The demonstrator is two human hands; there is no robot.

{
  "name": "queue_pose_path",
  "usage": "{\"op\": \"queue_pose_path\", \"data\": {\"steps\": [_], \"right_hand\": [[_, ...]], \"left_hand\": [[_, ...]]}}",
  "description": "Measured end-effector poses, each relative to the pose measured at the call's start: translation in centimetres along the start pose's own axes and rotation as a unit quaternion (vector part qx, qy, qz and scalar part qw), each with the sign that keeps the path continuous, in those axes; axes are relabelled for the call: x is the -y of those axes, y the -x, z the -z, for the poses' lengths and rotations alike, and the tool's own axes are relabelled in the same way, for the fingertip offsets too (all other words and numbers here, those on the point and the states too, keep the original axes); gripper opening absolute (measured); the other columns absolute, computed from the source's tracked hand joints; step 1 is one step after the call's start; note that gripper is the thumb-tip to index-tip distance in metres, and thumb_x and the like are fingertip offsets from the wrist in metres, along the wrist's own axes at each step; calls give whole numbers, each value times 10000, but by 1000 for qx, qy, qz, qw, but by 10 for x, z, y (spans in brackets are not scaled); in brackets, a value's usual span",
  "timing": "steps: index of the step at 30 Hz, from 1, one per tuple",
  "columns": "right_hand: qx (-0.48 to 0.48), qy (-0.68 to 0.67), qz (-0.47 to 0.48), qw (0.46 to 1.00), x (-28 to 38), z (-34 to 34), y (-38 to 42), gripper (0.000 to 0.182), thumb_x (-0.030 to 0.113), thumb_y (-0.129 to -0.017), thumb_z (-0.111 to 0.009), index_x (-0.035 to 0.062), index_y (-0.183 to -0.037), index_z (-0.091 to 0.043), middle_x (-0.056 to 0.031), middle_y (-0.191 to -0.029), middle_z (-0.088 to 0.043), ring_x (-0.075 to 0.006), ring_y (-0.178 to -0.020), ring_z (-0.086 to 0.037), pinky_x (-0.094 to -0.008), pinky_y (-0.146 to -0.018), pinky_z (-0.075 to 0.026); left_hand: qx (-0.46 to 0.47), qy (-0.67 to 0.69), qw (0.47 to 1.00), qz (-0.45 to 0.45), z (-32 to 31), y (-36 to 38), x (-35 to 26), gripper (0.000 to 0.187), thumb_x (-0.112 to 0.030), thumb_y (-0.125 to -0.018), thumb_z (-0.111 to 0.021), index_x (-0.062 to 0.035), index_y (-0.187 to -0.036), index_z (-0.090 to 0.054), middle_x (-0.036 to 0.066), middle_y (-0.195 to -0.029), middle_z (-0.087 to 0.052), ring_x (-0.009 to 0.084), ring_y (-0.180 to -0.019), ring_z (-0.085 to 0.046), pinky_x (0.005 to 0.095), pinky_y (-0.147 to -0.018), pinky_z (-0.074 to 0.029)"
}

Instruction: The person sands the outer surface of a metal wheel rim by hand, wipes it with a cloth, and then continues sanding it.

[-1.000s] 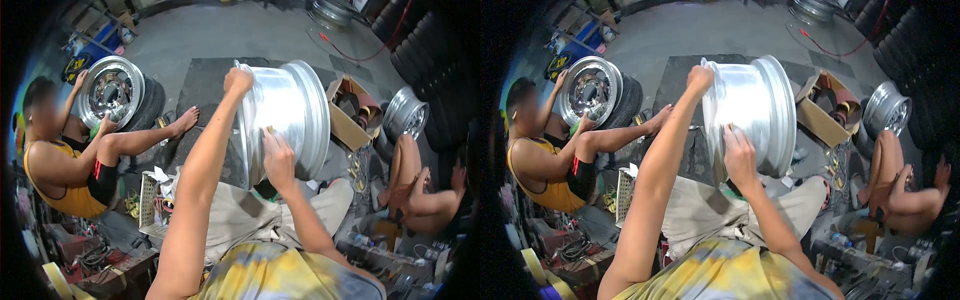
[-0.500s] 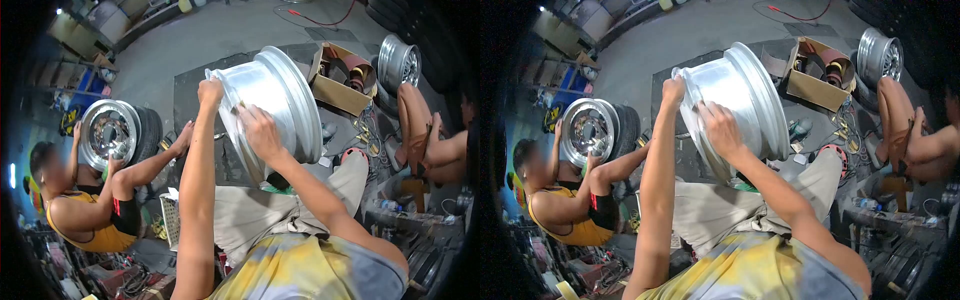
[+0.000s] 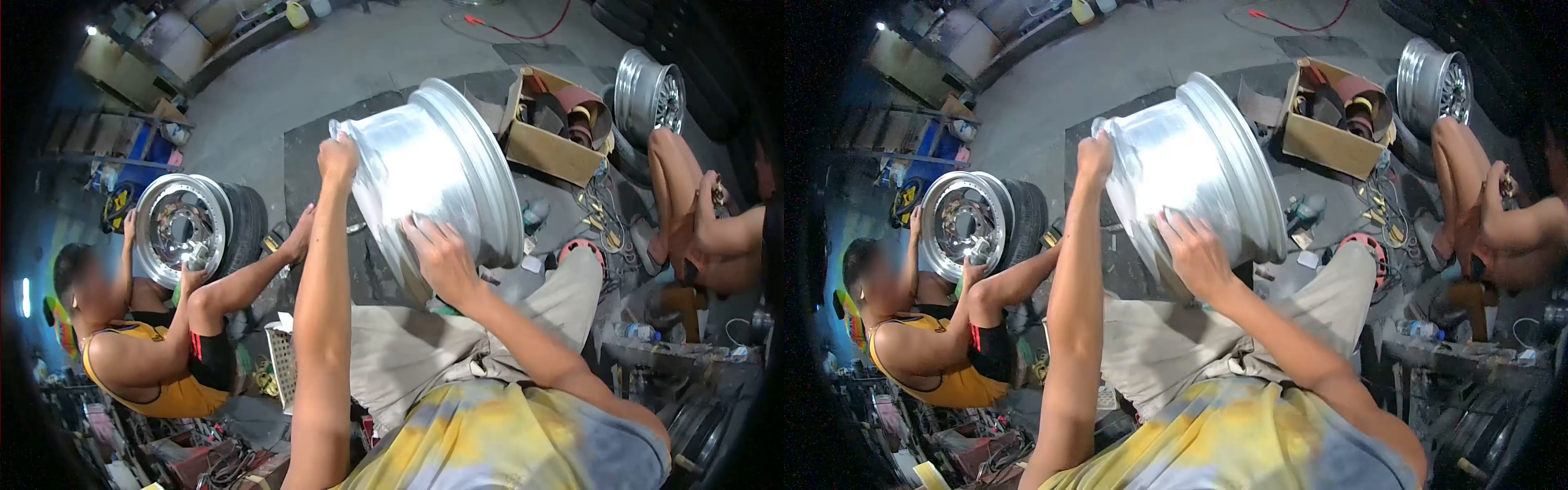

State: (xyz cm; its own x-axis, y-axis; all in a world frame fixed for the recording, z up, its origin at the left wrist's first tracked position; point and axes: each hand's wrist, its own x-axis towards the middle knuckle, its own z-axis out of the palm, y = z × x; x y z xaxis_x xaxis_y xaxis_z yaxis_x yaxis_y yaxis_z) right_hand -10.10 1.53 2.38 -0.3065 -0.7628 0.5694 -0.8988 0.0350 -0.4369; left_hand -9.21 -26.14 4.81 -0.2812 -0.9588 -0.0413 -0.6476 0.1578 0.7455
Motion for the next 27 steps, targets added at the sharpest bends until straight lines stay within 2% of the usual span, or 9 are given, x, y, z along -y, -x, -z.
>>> {"op": "queue_pose_path", "data": {"steps": [4, 6, 8, 13, 16, 20, 21, 24, 27], "right_hand": [[-10, 34, 19, 999, -3, -10, -45, 446, -13, -860, -595, -37, -1302, -646, -174, -1103, -676, -334, -971, -668, -433, -869, -533], [-37, 23, 42, 998, -4, -5, -32, 427, -3, -863, -595, -33, -1285, -656, -175, -1100, -677, -329, -953, -673, -424, -851, -539], [17, 19, 14, 1000, -4, -2, -2, 424, 2, -849, -585, -34, -1265, -661, -162, -1112, -682, -309, -997, -672, -406, -888, -543], [5, 2, 9, 1000, -7, -5, -46, 423, -17, -859, -573, -46, -1273, -654, -183, -1127, -681, -349, -991, -671, -434, -892, -548], [-39, -42, 14, 998, -6, -9, -27, 420, -38, -858, -585, -38, -1272, -657, -185, -1108, -679, -364, -978, -672, -452, -881, -551], [12, -107, -35, 994, -2, -2, 10, 467, -79, -825, -620, -21, -1287, -660, -181, -1068, -671, -384, -954, -671, -466, -844, -545], [-38, -114, -5, 993, -3, -5, -6, 449, -65, -843, -616, -21, -1287, -662, -181, -1023, -662, -383, -935, -668, -468, -835, -541], [-15, -82, 5, 996, -3, -7, -35, 440, -51, -854, -617, -22, -1290, -666, -172, -982, -650, -376, -915, -666, -456, -821, -541], [-20, -101, 10, 995, 5, 1, -3, 416, -44, -871, -632, -10, -1284, -674, -183, -956, -640, -384, -867, -640, -458, -786, -527]], "left_hand": [[9, 27, 1000, 15, 7, 4, -5, 557, -370, -1036, -505, 136, -1188, -680, 354, -1237, -670, 478, -1216, -641, 485, -1042, -493], [1, 27, 999, 17, 6, 5, -9, 552, -366, -1036, -505, 135, -1189, -680, 353, -1239, -670, 477, -1215, -641, 487, -1041, -493], [-10, 12, 1000, 8, 5, 8, -8, 546, -360, -1040, -504, 134, -1197, -676, 351, -1237, -671, 476, -1212, -643, 492, -1037, -493], [0, 27, 1000, 11, 1, 0, -3, 543, -357, -1037, -506, 133, -1204, -672, 358, -1236, -667, 483, -1206, -642, 497, -1036, -492], [9, 50, 998, 23, 2, 1, -2, 546, -362, -1037, -506, 130, -1201, -675, 358, -1233, -668, 482, -1204, -643, 500, -1033, -493], [-4, 22, 1000, 16, 0, 8, -5, 536, -369, -1037, -508, 112, -1190, -690, 353, -1227, -672, 482, -1202, -644, 505, -1032, -493], [6, 28, 999, 17, 2, 11, -7, 536, -369, -1036, -508, 111, -1186, -692, 351, -1226, -673, 484, -1201, -644, 506, -1036, -492], [2, 28, 999, 18, 5, 13, -6, 538, -370, -1036, -507, 113, -1179, -694, 348, -1224, -676, 484, -1200, -645, 507, -1041, -491], [-13, 18, 1000, 14, 5, 10, -9, 540, -367, -1039, -502, 120, -1175, -692, 347, -1222, -678, 482, -1200, -646, 505, -1043, -491]]}}
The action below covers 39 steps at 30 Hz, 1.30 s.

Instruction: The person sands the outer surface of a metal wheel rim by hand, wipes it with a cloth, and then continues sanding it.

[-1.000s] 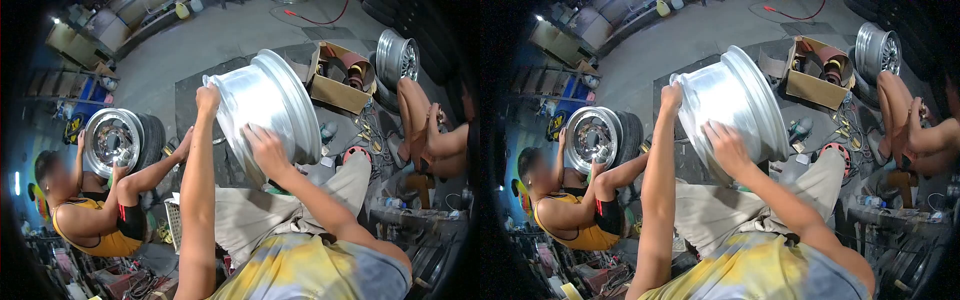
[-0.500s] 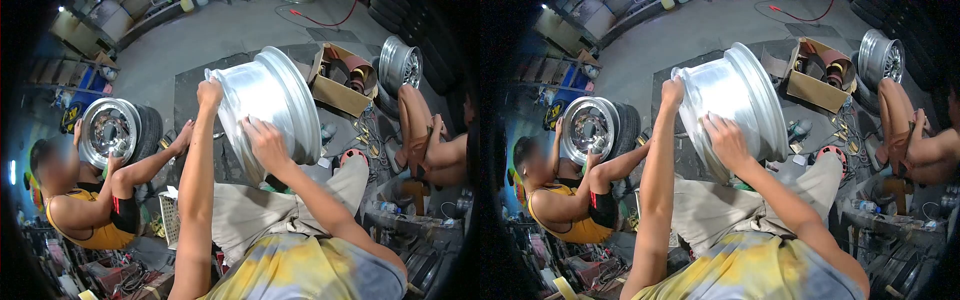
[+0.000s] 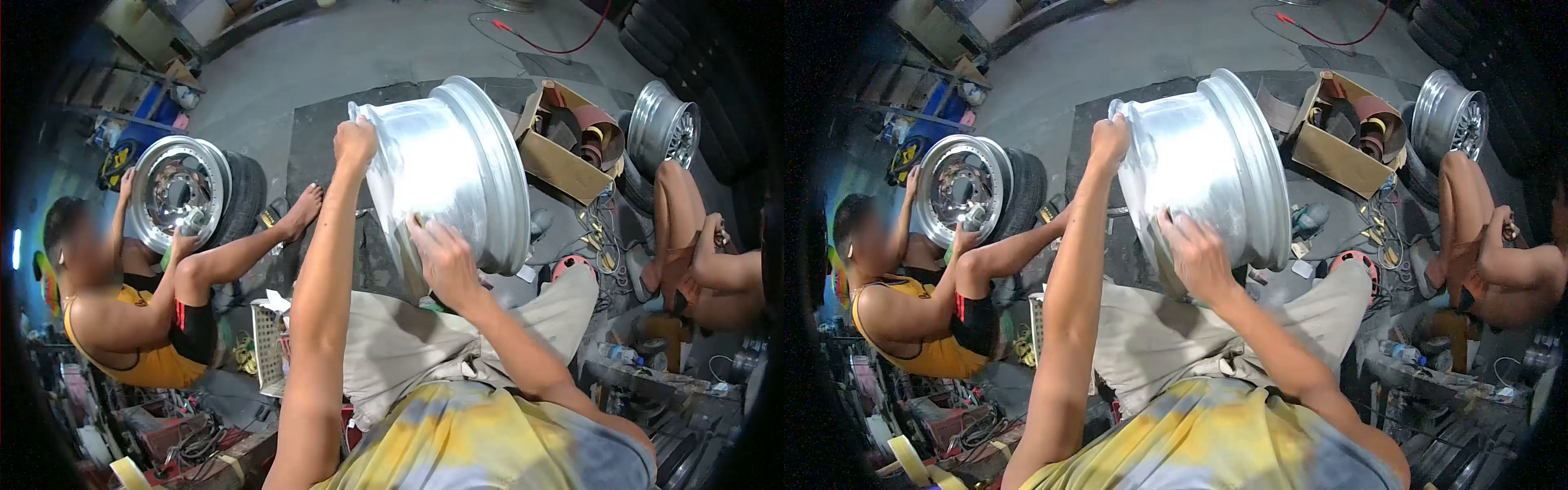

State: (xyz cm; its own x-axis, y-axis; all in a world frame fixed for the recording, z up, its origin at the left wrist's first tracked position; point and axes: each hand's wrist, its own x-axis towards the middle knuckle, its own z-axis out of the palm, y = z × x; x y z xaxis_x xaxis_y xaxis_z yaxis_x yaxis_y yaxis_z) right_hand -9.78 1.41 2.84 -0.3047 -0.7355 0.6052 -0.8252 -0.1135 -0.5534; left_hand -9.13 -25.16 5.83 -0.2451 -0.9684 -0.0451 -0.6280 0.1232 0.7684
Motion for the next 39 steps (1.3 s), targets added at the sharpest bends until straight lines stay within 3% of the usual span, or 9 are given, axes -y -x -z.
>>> {"op": "queue_pose_path", "data": {"steps": [1, 5, 11, 13, 19, 23, 30, 33, 39], "right_hand": [[32, 3, -29, 999, 1, 4, 7, 414, -46, -868, -630, -9, -1278, -676, -185, -949, -635, -385, -870, -636, -457, -790, -526], [-4, 28, 16, 999, -7, -5, -32, 466, -58, -842, -602, -27, -1304, -651, -162, -985, -642, -355, -900, -656, -453, -829, -529], [56, 21, -44, 997, -1, 0, 7, 471, -39, -846, -604, -19, -1315, -641, -171, -984, -642, -360, -915, -657, -466, -836, -529], [-11, 38, 27, 999, -8, -6, -17, 453, -27, -857, -610, -4, -1307, -655, -147, -945, -627, -335, -887, -662, -447, -811, -527], [48, 46, 0, 998, 2, 5, 10, 436, -16, -853, -614, -7, -1286, -657, -144, -958, -625, -311, -886, -653, -420, -790, -521], [16, 65, 55, 996, -8, -3, -28, 458, 6, -854, -613, -25, -1310, -644, -128, -973, -630, -299, -895, -642, -409, -805, -510], [32, 84, 57, 994, 4, 9, 0, 435, -33, -821, -608, -5, -1251, -673, -135, -960, -616, -315, -901, -630, -424, -812, -508], [41, 104, 69, 991, 4, -4, -35, 432, -22, -836, -594, -7, -1260, -678, -129, -956, -614, -306, -906, -629, -406, -814, -509], [82, 122, 45, 988, 5, 0, 7, 453, 16, -865, -562, -19, -1312, -630, -119, -1015, -631, -275, -928, -636, -400, -850, -512]], "left_hand": [[-6, -8, 1000, 0, -2, 1, -1, 540, -364, -1041, -499, 123, -1173, -692, 347, -1222, -678, 481, -1200, -646, 504, -1044, -492], [6, 1, 1000, 6, 2, 7, -2, 546, -363, -1043, -493, 131, -1170, -689, 351, -1220, -677, 481, -1200, -647, 500, -1046, -494], [-4, -3, 1000, -1, -2, 11, 0, 556, -369, -1045, -486, 135, -1162, -690, 356, -1213, -677, 478, -1197, -649, 500, -1041, -495], [14, -8, 1000, -12, 3, 11, -2, 550, -363, -1045, -483, 132, -1157, -694, 356, -1208, -678, 481, -1192, -650, 499, -1034, -499], [-5, -7, 1000, -12, 2, 12, -5, 547, -359, -1042, -487, 134, -1155, -694, 352, -1207, -680, 483, -1188, -651, 496, -1029, -504], [13, -2, 1000, -3, 4, 12, -4, 547, -360, -1041, -487, 132, -1158, -694, 354, -1209, -679, 479, -1192, -651, 494, -1034, -502], [3, -3, 1000, -3, -1, 15, -3, 543, -362, -1040, -494, 129, -1147, -699, 347, -1201, -686, 479, -1181, -658, 497, -1028, -507], [20, 0, 1000, 6, -1, 9, 1, 540, -359, -1037, -498, 129, -1163, -695, 350, -1216, -679, 477, -1198, -649, 496, -1039, -500], [7, 2, 1000, -6, -1, 13, -1, 545, -364, -1036, -497, 127, -1165, -696, 346, -1214, -682, 473, -1197, -651, 498, -1041, -499]]}}
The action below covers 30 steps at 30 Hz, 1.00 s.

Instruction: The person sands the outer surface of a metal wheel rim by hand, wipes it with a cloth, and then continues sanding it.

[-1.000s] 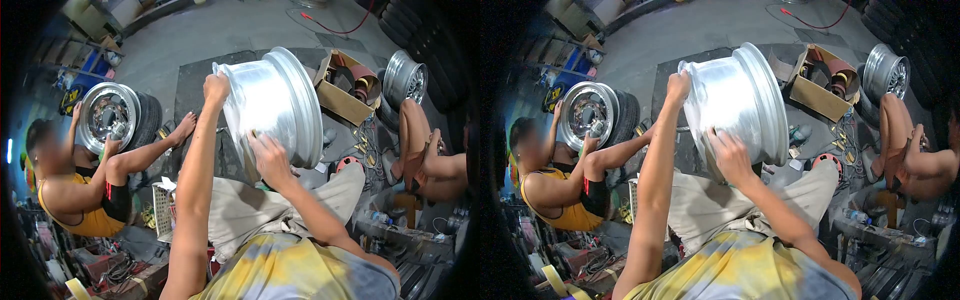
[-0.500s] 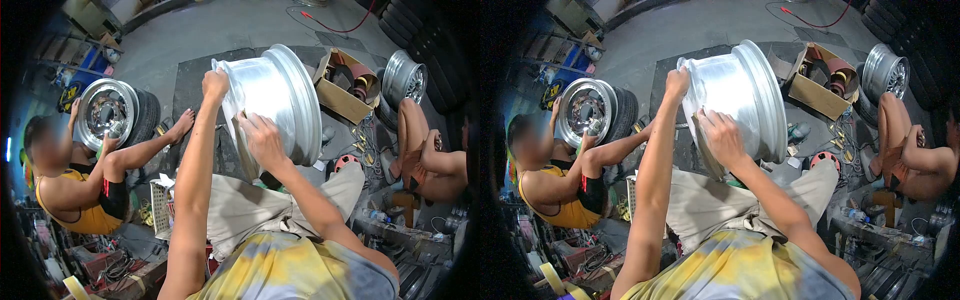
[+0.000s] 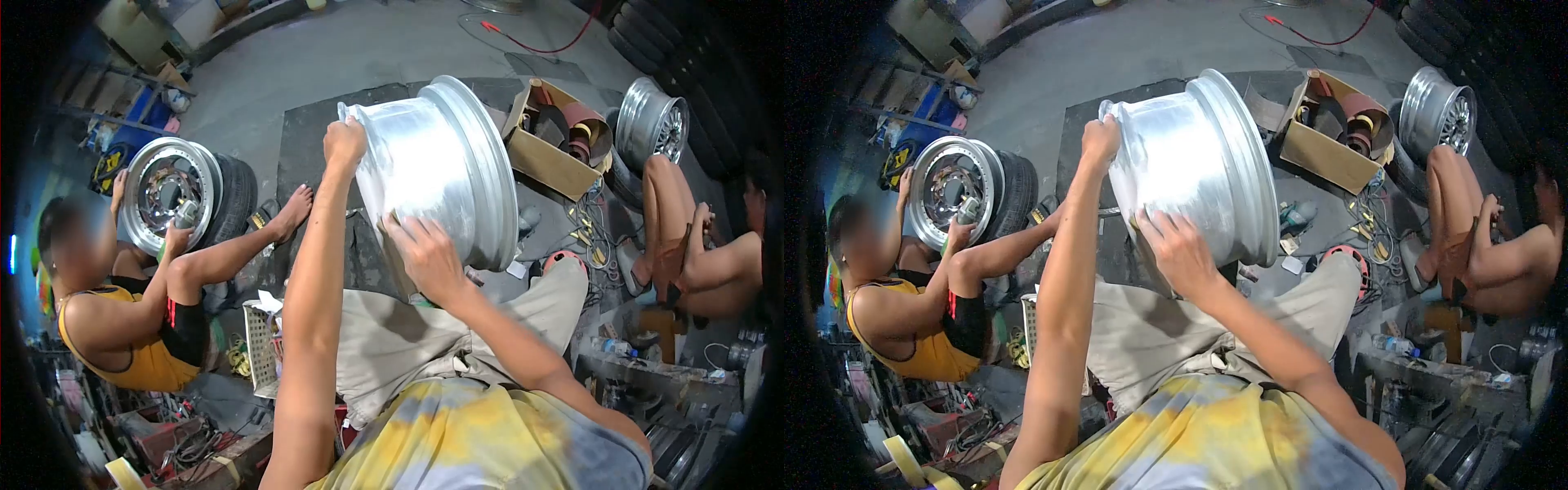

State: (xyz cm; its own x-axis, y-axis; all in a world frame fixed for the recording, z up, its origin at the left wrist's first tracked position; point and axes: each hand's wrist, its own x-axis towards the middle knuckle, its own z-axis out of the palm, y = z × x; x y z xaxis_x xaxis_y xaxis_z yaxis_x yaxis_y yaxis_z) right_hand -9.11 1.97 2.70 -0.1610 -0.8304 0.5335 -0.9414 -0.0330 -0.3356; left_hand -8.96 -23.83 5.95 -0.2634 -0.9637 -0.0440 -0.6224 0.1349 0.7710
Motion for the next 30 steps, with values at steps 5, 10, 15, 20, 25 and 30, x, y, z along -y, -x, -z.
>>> {"op": "queue_pose_path", "data": {"steps": [5, 10, 15, 20, 25, 30], "right_hand": [[-29, -5, 7, 1000, 0, 5, -21, 460, 11, -860, -563, -26, -1314, -627, -133, -1005, -634, -294, -937, -632, -408, -851, -509], [-48, 0, 18, 999, -6, 5, -23, 430, 15, -865, -564, -24, -1288, -632, -131, -1017, -642, -293, -930, -634, -421, -834, -507], [-36, -18, 8, 999, -1, 4, -11, 460, 3, -857, -574, -17, -1312, -636, -156, -1005, -632, -316, -925, -636, -436, -830, -512], [-46, -30, -6, 998, -6, 4, -36, 445, -1, -860, -597, -20, -1303, -641, -156, -998, -630, -327, -928, -639, -440, -838, -512], [-37, -37, -23, 998, -3, 3, -12, 453, -19, -860, -591, -34, -1310, -633, -162, -1014, -631, -341, -938, -639, -442, -862, -519], [-38, -14, -7, 999, -17, 3, -46, 441, -29, -852, -581, -41, -1289, -641, -161, -996, -624, -333, -944, -639, -446, -839, -515]], "left_hand": [[1, -27, 1000, 1, 4, -2, -2, 548, -369, -1040, -485, 117, -1182, -693, 337, -1234, -679, 471, -1202, -649, 499, -1042, -498], [5, -7, 1000, 8, 1, 4, -3, 548, -375, -1044, -483, 112, -1181, -695, 331, -1238, -679, 470, -1207, -646, 502, -1041, -497], [-1, -4, 1000, 8, 4, 5, -2, 550, -379, -1046, -488, 114, -1176, -695, 335, -1236, -677, 476, -1200, -646, 504, -1032, -502], [1, 3, 1000, 4, 4, 7, -2, 547, -378, -1049, -485, 111, -1178, -695, 338, -1224, -679, 482, -1194, -647, 510, -1037, -496], [-7, 20, 1000, 8, 3, 9, -4, 541, -367, -1055, -475, 112, -1165, -701, 333, -1205, -689, 480, -1181, -654, 507, -1027, -502], [9, 30, 999, 10, 5, 12, -5, 539, -359, -1056, -469, 115, -1179, -694, 334, -1238, -675, 478, -1203, -642, 504, -1045, -491]]}}
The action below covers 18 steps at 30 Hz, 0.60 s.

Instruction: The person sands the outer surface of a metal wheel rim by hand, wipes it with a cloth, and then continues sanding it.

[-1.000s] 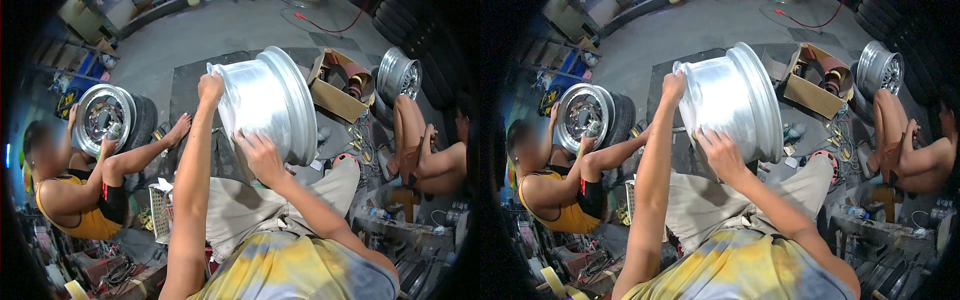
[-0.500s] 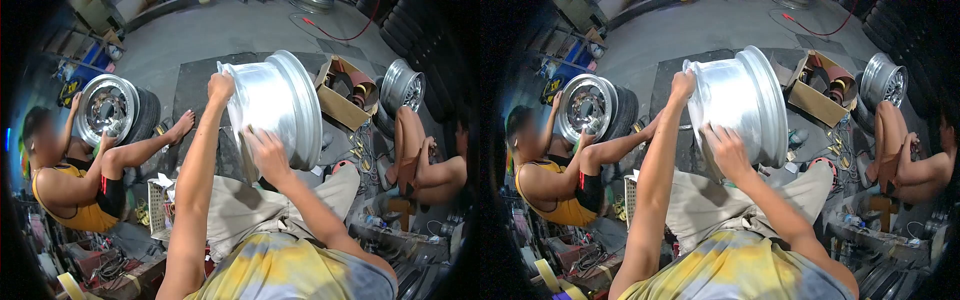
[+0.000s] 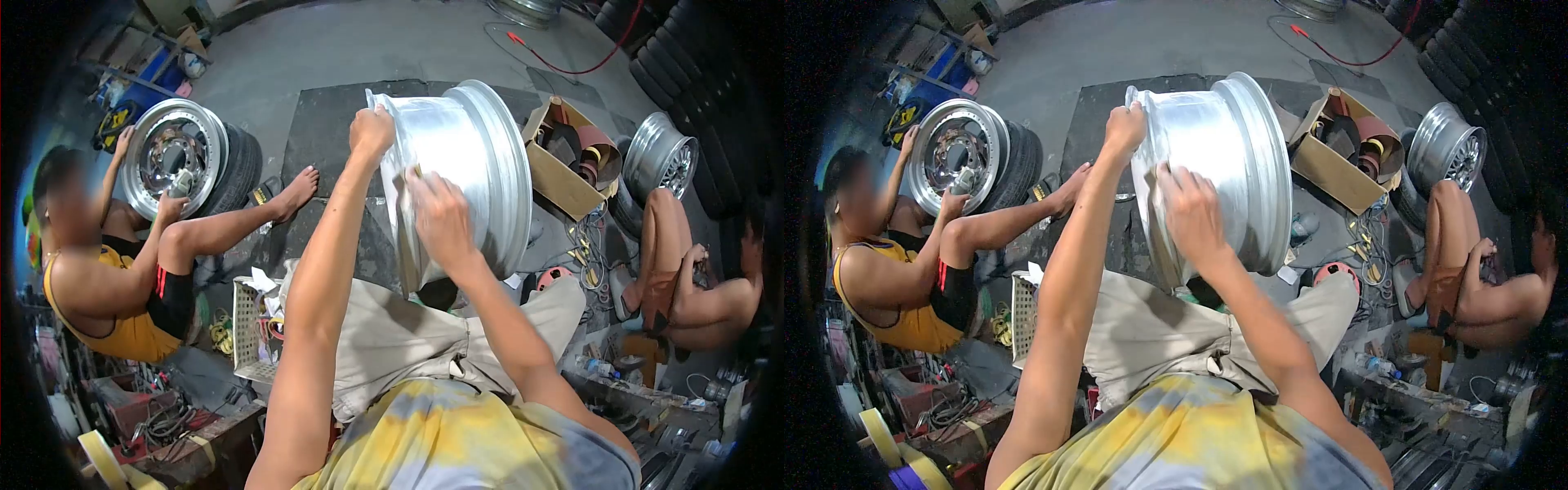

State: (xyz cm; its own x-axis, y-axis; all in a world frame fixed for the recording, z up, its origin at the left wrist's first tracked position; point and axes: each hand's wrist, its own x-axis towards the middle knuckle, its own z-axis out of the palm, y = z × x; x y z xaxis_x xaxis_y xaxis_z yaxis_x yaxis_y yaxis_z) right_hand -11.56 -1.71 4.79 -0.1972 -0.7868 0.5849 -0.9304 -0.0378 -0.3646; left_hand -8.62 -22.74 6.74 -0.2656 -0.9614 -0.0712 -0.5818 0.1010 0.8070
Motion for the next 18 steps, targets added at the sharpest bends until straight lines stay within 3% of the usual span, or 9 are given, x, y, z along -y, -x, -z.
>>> {"op": "queue_pose_path", "data": {"steps": [7, 14, 16, 17, 18], "right_hand": [[19, -17, 17, 1000, 6, 12, 32, 441, -34, -830, -624, 16, -1263, -685, -147, -981, -641, -334, -954, -649, -455, -832, -516], [-1, 27, 37, 999, -25, 4, -55, 343, 41, -921, -612, 25, -1249, -711, -167, -959, -654, -362, -856, -655, -456, -807, -521], [-16, -13, -55, 998, -30, 23, -41, 275, 87, -956, -601, 30, -1201, -712, -166, -977, -676, -357, -904, -687, -463, -813, -531], [-29, -25, -88, 995, -31, 30, -28, 234, 122, -971, -617, 36, -1154, -735, -168, -940, -670, -379, -859, -681, -468, -763, -530], [-29, -23, -87, 995, -34, 35, -15, 234, 122, -971, -617, 36, -1154, -735, -168, -940, -670, -379, -859, -681, -468, -763, -530]], "left_hand": [[5, 16, 1000, 7, -4, -7, -1, 546, -364, -1055, -464, 115, -1183, -693, 336, -1258, -667, 480, -1224, -628, 501, -1061, -482], [9, 32, 999, 8, -4, -10, -3, 554, -366, -1052, -465, 117, -1215, -681, 337, -1265, -665, 481, -1238, -620, 492, -1082, -471], [10, 61, 998, 22, -11, -18, 3, 560, -353, -1050, -455, 135, -1232, -662, 346, -1263, -663, 481, -1244, -619, 487, -1096, -462], [19, 63, 998, 11, -14, -26, 11, 620, -403, -1023, -519, 160, -1256, -634, 344, -1252, -672, 458, -1221, -648, 467, -1057, -488], [19, 65, 998, 10, -9, -23, 12, 620, -403, -1023, -519, 160, -1256, -634, 344, -1252, -672, 458, -1221, -648, 467, -1057, -488]]}}
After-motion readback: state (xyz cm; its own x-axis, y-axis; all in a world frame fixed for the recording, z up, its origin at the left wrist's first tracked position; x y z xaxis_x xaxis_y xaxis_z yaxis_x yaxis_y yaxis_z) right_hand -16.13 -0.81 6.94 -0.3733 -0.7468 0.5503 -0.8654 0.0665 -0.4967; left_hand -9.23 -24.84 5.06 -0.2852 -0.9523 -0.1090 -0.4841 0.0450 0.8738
